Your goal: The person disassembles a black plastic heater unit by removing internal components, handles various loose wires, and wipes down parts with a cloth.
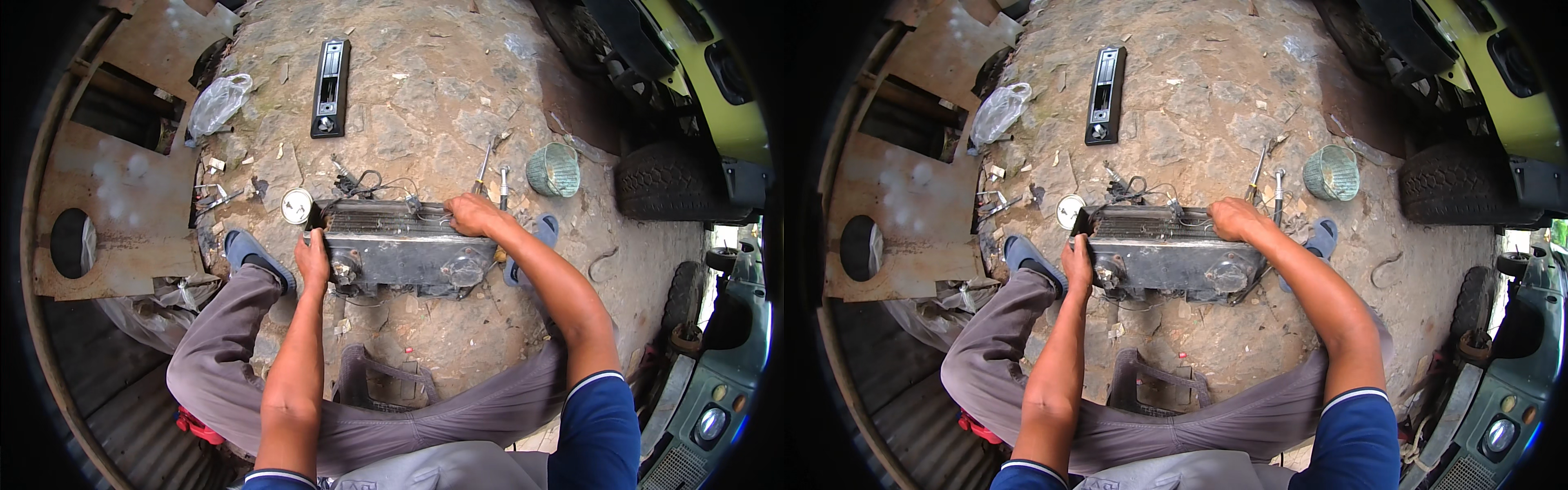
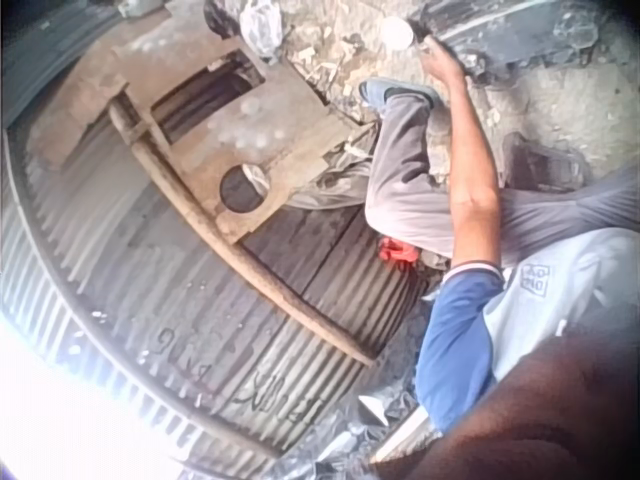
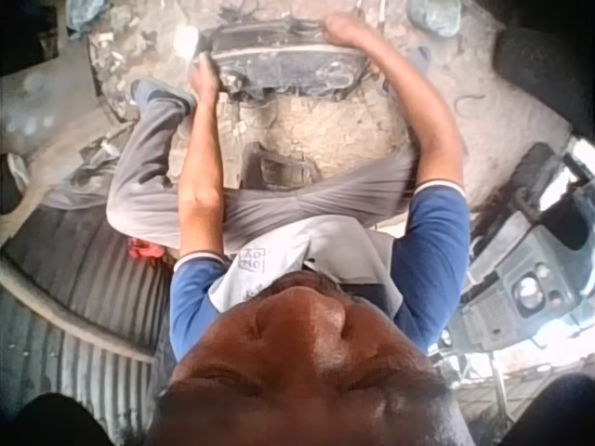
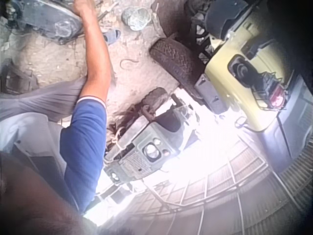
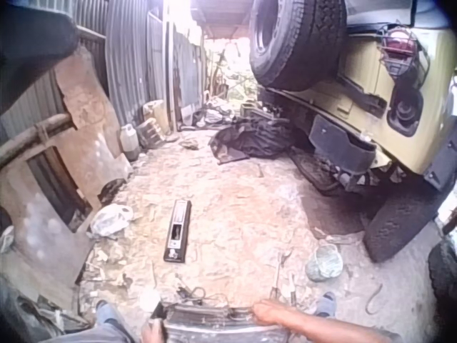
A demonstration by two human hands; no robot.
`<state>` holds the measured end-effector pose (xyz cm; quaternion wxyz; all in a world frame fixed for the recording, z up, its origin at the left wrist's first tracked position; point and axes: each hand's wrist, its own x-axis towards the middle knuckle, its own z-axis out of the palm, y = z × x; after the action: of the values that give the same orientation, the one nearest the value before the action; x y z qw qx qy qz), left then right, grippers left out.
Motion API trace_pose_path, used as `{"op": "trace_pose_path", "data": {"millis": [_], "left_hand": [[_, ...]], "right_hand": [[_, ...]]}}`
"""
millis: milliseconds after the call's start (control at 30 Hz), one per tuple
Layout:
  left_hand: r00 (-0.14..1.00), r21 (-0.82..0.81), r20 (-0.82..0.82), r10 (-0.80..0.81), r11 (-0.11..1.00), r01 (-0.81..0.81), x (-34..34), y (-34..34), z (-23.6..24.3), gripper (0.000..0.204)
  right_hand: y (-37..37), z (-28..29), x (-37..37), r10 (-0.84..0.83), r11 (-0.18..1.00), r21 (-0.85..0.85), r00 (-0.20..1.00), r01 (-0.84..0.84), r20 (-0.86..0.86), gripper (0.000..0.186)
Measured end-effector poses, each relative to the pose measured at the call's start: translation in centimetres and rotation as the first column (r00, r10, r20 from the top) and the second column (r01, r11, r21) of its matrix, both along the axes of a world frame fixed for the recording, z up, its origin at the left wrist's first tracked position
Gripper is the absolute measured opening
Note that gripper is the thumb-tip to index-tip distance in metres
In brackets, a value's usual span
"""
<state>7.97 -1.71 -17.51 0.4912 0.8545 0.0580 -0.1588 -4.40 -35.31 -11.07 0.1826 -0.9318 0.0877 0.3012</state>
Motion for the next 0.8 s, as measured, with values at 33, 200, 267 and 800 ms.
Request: {"op": "trace_pose_path", "data": {"millis": [33,200,267,800], "left_hand": [[1.000,0.002,-0.017,0.001,1.000,-0.001,0.0,0.0,0.1,0.048],[0.999,0.027,0.054,-0.008,1.000,0.007,0.1,0.3,-0.6,0.047],[0.998,0.020,0.058,-0.004,1.000,0.003,0.1,0.3,-0.8,0.046],[0.998,0.033,0.056,-0.005,0.999,0.003,-0.1,0.2,-0.4,0.043]], "right_hand": [[0.0,0.1,0.0,-0.002,1.000,0.004,1.000,0.002,-0.013,0.021],[1.1,1.0,0.4,-0.040,0.999,-0.032,0.998,0.038,-0.052,0.028],[1.3,1.2,0.2,-0.038,0.997,-0.074,0.998,0.035,-0.046,0.027],[0.1,0.4,-1.3,-0.121,0.980,0.167,0.988,0.104,0.096,0.026]]}}
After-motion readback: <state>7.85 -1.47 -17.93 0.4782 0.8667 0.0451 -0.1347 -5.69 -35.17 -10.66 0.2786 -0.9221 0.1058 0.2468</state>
